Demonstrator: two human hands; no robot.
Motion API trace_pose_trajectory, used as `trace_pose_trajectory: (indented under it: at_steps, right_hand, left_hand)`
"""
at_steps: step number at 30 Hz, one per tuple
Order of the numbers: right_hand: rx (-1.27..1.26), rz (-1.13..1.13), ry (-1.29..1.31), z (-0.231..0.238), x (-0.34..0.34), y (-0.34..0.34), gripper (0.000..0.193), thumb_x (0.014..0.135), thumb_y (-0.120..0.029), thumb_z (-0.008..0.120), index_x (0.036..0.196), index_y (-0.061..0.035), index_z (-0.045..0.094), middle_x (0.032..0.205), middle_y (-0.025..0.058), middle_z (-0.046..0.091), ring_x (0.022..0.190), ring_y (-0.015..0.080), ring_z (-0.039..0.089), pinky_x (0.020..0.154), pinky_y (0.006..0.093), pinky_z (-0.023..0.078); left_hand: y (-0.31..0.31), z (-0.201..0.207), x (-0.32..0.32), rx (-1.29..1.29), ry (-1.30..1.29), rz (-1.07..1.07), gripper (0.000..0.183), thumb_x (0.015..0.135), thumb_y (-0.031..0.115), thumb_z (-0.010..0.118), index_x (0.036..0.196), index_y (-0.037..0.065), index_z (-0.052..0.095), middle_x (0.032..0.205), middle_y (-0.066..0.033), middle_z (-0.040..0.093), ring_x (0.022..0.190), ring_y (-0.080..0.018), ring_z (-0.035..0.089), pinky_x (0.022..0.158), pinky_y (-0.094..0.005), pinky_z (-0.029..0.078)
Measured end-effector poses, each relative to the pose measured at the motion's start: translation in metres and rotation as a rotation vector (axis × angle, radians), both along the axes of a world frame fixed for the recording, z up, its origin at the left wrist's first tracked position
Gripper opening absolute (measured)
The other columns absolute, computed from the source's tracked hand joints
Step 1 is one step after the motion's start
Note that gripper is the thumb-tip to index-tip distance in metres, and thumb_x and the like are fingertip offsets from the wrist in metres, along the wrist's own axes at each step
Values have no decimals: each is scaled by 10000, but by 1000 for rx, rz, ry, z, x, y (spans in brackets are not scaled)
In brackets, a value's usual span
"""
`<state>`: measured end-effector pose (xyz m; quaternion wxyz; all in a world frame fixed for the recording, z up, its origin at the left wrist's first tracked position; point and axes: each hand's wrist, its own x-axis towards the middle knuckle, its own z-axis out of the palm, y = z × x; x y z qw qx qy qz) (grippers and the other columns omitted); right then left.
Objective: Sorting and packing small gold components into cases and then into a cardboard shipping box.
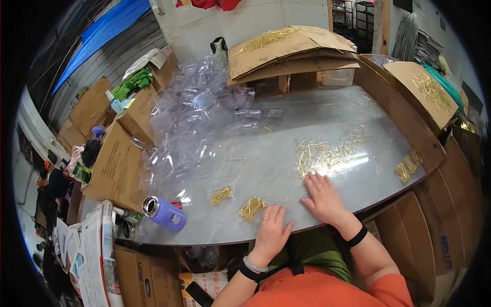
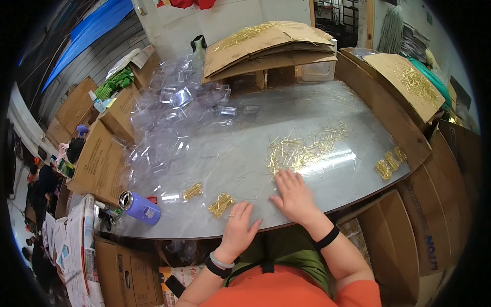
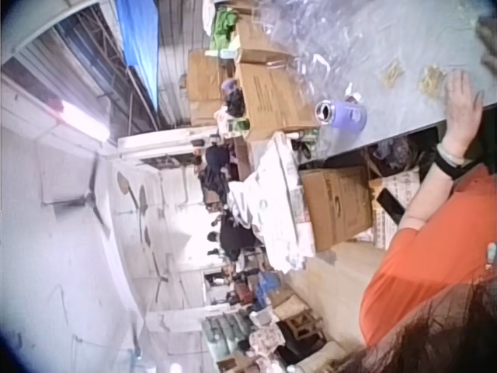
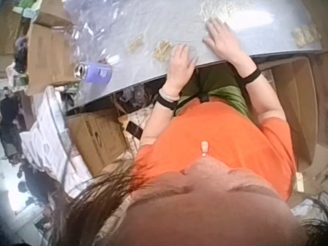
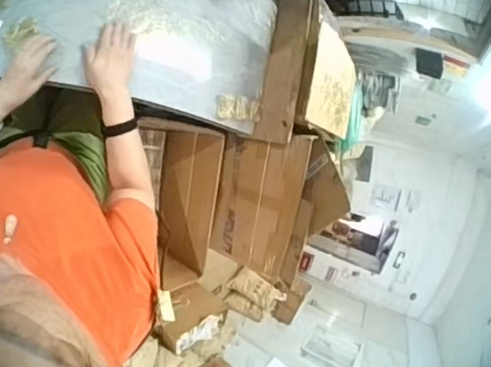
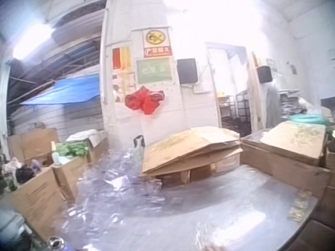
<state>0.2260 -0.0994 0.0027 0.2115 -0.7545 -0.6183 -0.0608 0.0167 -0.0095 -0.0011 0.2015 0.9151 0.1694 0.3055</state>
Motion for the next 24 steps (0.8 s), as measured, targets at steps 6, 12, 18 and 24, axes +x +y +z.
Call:
trace_pose_trajectory:
  at_steps: [6, 12, 18, 24]
  right_hand:
    - [33, 59, 54, -5, -7, 2, 576, 970, -407, 591, 1392, -20, 522, 1469, 195, 493, 1402, 397, 413, 1175, 522, 313]
    - [48, 112, -87, 4, -16, 4, 552, 960, -429, 591, 1375, -66, 551, 1452, 173, 512, 1388, 387, 428, 1173, 526, 312]
    - [108, 75, -37, -14, -8, 8, 543, 941, -395, 623, 1341, -32, 564, 1431, 175, 521, 1375, 388, 429, 1167, 526, 311]
    - [210, 57, 104, -8, -8, 1, 444, 895, -275, 684, 1255, -35, 590, 1285, 179, 553, 1270, 399, 478, 1074, 478, 410]
  left_hand:
    - [0, -2, 0, 22, 7, -9, 485, 883, 154, 731, 1266, -86, 553, 1301, -235, 546, 1237, -429, 503, 1062, -490, 430]
    - [0, -6, -1, 59, -8, -2, 469, 882, 152, 727, 1251, -81, 554, 1295, -232, 546, 1235, -424, 506, 1062, -480, 432]
    - [-4, -4, 2, 74, -12, 4, 437, 878, 140, 719, 1223, -77, 561, 1274, -228, 555, 1219, -419, 515, 1061, -471, 434]
    - [-6, -9, 2, 104, -7, 23, 416, 889, 131, 699, 1223, -78, 565, 1271, -229, 561, 1219, -417, 520, 1062, -468, 433]
